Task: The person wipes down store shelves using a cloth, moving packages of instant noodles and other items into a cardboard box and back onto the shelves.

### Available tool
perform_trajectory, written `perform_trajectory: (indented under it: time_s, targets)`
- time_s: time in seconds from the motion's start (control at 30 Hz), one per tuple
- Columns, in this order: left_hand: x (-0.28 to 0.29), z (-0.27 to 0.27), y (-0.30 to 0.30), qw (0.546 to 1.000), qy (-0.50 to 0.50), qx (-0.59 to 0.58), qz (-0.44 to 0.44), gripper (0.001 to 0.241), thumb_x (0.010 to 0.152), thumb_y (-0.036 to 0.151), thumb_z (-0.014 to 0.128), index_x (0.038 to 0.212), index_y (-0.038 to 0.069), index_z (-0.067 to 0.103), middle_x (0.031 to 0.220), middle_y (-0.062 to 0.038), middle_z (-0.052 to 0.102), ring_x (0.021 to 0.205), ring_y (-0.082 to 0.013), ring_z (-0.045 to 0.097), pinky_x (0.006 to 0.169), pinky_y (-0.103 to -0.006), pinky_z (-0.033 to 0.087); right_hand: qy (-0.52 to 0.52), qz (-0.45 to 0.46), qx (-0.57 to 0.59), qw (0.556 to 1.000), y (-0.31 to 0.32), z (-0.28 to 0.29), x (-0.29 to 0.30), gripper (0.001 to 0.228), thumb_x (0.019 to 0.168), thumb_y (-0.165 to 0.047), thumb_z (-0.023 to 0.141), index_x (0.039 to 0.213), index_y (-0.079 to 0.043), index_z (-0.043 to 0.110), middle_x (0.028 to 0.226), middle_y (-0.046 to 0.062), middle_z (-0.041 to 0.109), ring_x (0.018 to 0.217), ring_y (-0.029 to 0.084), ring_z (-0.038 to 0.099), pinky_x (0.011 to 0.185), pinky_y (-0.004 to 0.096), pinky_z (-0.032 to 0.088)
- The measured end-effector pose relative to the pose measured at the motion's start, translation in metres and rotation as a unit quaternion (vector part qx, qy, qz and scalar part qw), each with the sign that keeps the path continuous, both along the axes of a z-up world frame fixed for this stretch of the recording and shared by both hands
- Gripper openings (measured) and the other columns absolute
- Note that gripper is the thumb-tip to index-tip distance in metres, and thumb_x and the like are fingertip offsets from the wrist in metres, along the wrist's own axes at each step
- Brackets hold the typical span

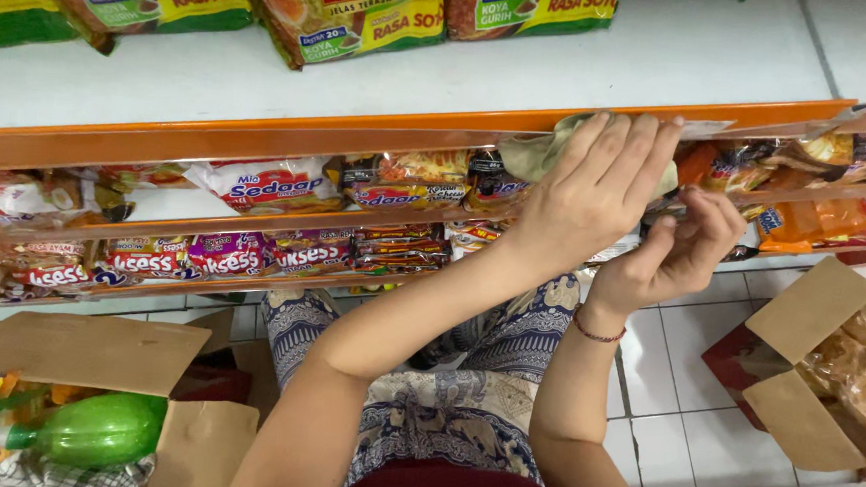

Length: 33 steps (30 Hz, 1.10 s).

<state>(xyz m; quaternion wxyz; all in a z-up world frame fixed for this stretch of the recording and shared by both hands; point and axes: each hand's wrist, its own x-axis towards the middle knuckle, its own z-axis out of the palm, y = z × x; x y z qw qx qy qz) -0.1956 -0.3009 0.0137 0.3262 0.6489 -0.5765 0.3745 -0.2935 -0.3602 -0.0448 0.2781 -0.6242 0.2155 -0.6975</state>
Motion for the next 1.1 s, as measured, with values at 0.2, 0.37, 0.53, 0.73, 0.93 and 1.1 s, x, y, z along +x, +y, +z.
perform_trajectory:
  time_s: [0.2,0.37,0.53,0.73,0.93,1.1]
  targets:
    - [0.001,-0.004,0.005,0.983,0.089,-0.021,-0.16,0.043,0.101,0.018,0.067,0.14,0.002,0.06,0.146,-0.013,0.058,0.144,-0.0272,0.05,0.13,-0.0517,0.033,-0.042,0.056,0.003,0.998,-0.008,-0.014,-0.004,0.031,0.097,0.006,0.048,0.126,0.001,0.059,0.129,0.011,0.055,0.122,0.022,0.057,0.112,0.034,0.046]
    - [-0.015,0.006,0.036,0.954,0.134,-0.057,-0.262,0.058,0.092,0.02,0.082,0.143,0.014,0.053,0.149,-0.01,0.055,0.146,-0.026,0.049,0.132,-0.0463,0.032,0.109,0.09,0.049,0.989,0.021,-0.015,0.013,0.054,0.108,-0.03,0.049,0.153,-0.003,0.034,0.156,0.013,0.044,0.145,0.023,0.046,0.126,0.036,0.039]
    - [0.002,-0.003,0.119,0.878,0.323,-0.107,-0.338,0.068,0.085,0.026,0.088,0.14,0.015,0.049,0.138,-0.01,0.053,0.136,-0.0256,0.05,0.127,-0.0416,0.038,-0.182,0.588,0.245,0.749,0.092,0.0,0.02,0.083,0.095,-0.047,0.067,0.159,-0.008,0.032,0.156,0.013,0.049,0.147,0.024,0.052,0.127,0.036,0.04]
    - [0.029,-0.042,0.253,0.863,0.461,-0.179,-0.103,0.046,0.098,0.016,0.079,0.135,0.01,0.052,0.128,-0.004,0.064,0.117,-0.0158,0.062,0.109,-0.0271,0.048,0.05,0.571,0.173,0.801,0.173,-0.021,0.072,0.036,0.108,-0.023,0.07,0.131,0.0,0.053,0.124,0.012,0.063,0.115,0.019,0.061,0.106,0.032,0.05]
    - [0.045,-0.098,0.372,0.742,0.594,-0.306,-0.058,0.051,0.093,0.006,0.075,0.136,0.005,0.048,0.122,-0.004,0.058,0.113,-0.0129,0.056,0.101,-0.0271,0.049,0.222,0.61,0.244,0.72,0.266,-0.059,0.138,0.025,0.1,0.003,0.068,0.123,0.003,0.062,0.115,0.007,0.072,0.104,0.013,0.069,0.096,0.028,0.056]
    - [0.041,-0.135,0.477,0.69,0.634,-0.349,0.026,0.054,0.09,0.001,0.06,0.142,0.01,0.049,0.124,-0.006,0.06,0.117,-0.0166,0.059,0.103,-0.0298,0.048,0.289,0.702,0.226,0.61,0.359,-0.09,0.18,0.019,0.101,-0.002,0.065,0.12,0.003,0.068,0.115,0.006,0.073,0.103,0.012,0.069,0.093,0.028,0.057]
